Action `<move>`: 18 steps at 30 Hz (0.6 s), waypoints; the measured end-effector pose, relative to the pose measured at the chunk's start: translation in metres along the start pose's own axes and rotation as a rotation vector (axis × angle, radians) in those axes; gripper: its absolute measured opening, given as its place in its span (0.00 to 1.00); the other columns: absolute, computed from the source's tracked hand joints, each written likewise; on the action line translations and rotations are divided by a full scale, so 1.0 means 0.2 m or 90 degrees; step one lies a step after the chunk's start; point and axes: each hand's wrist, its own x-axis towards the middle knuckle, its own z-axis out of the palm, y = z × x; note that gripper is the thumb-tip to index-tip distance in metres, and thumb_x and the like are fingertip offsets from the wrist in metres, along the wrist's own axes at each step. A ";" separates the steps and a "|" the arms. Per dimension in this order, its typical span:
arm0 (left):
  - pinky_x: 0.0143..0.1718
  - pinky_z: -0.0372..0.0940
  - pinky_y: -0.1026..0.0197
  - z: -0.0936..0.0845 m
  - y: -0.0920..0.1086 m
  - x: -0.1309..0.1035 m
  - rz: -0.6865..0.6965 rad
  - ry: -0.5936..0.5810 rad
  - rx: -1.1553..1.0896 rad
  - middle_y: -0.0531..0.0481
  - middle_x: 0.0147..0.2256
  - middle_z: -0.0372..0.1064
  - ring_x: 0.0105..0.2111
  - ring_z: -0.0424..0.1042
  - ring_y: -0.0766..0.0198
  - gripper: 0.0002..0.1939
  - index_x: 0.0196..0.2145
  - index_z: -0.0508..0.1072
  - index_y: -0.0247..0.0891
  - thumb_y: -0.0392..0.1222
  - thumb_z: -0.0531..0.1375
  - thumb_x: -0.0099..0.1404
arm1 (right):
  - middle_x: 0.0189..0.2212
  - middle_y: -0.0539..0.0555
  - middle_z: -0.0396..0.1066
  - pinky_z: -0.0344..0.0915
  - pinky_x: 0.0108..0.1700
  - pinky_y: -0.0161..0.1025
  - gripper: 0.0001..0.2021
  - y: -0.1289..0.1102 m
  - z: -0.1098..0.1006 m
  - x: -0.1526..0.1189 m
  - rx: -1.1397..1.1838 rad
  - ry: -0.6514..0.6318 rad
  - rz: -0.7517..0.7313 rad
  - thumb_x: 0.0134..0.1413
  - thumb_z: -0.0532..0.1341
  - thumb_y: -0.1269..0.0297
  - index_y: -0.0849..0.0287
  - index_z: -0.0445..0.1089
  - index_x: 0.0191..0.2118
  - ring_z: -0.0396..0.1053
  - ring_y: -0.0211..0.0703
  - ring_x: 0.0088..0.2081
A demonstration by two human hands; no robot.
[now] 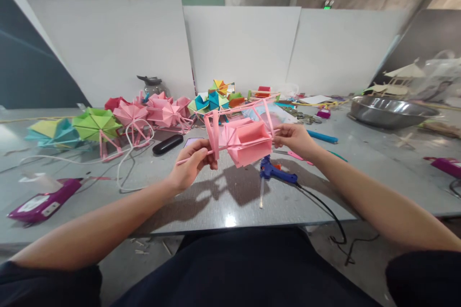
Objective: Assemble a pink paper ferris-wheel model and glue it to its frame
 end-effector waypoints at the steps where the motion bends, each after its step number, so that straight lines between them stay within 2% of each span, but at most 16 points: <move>1: 0.31 0.71 0.58 0.00 0.00 0.00 -0.006 0.007 -0.007 0.48 0.30 0.76 0.26 0.76 0.61 0.13 0.41 0.79 0.33 0.46 0.69 0.65 | 0.26 0.52 0.80 0.75 0.33 0.43 0.25 -0.01 -0.01 0.00 0.013 -0.017 0.023 0.39 0.82 0.47 0.58 0.82 0.39 0.73 0.42 0.26; 6: 0.30 0.72 0.59 -0.01 -0.01 0.01 -0.015 0.005 -0.021 0.48 0.28 0.77 0.25 0.76 0.62 0.15 0.41 0.80 0.32 0.47 0.71 0.64 | 0.28 0.54 0.81 0.72 0.30 0.37 0.28 -0.02 -0.05 0.00 0.126 -0.098 0.158 0.30 0.85 0.45 0.60 0.81 0.33 0.72 0.37 0.25; 8: 0.30 0.72 0.59 -0.02 -0.02 0.01 -0.016 -0.012 -0.023 0.48 0.28 0.77 0.25 0.77 0.61 0.15 0.42 0.80 0.33 0.48 0.71 0.64 | 0.28 0.54 0.81 0.72 0.31 0.36 0.28 -0.01 -0.05 0.00 0.179 -0.124 0.195 0.30 0.85 0.44 0.60 0.79 0.31 0.73 0.36 0.26; 11: 0.31 0.73 0.58 -0.02 -0.02 0.01 -0.003 -0.035 -0.013 0.47 0.29 0.77 0.26 0.77 0.60 0.16 0.42 0.81 0.34 0.50 0.72 0.65 | 0.26 0.52 0.78 0.68 0.26 0.32 0.28 -0.01 -0.06 0.00 0.208 -0.149 0.214 0.33 0.85 0.44 0.60 0.78 0.31 0.70 0.34 0.24; 14: 0.32 0.73 0.59 -0.02 0.05 0.00 0.040 -0.077 0.042 0.46 0.30 0.78 0.27 0.76 0.61 0.17 0.42 0.83 0.35 0.50 0.75 0.63 | 0.25 0.49 0.76 0.63 0.24 0.31 0.27 -0.02 -0.05 0.00 0.231 -0.140 0.201 0.35 0.85 0.45 0.60 0.78 0.33 0.67 0.32 0.23; 16: 0.33 0.74 0.60 -0.03 0.12 0.01 0.043 -0.122 0.111 0.44 0.31 0.80 0.29 0.77 0.60 0.18 0.44 0.84 0.36 0.45 0.79 0.59 | 0.24 0.48 0.74 0.62 0.23 0.31 0.26 -0.03 -0.04 -0.01 0.251 -0.125 0.187 0.36 0.84 0.46 0.59 0.77 0.32 0.65 0.31 0.21; 18: 0.34 0.75 0.61 -0.06 0.20 0.02 0.031 -0.134 0.174 0.42 0.34 0.81 0.32 0.79 0.58 0.16 0.43 0.86 0.37 0.41 0.79 0.57 | 0.23 0.47 0.72 0.61 0.23 0.32 0.25 -0.05 -0.03 -0.02 0.267 -0.119 0.174 0.38 0.83 0.47 0.59 0.75 0.30 0.63 0.32 0.21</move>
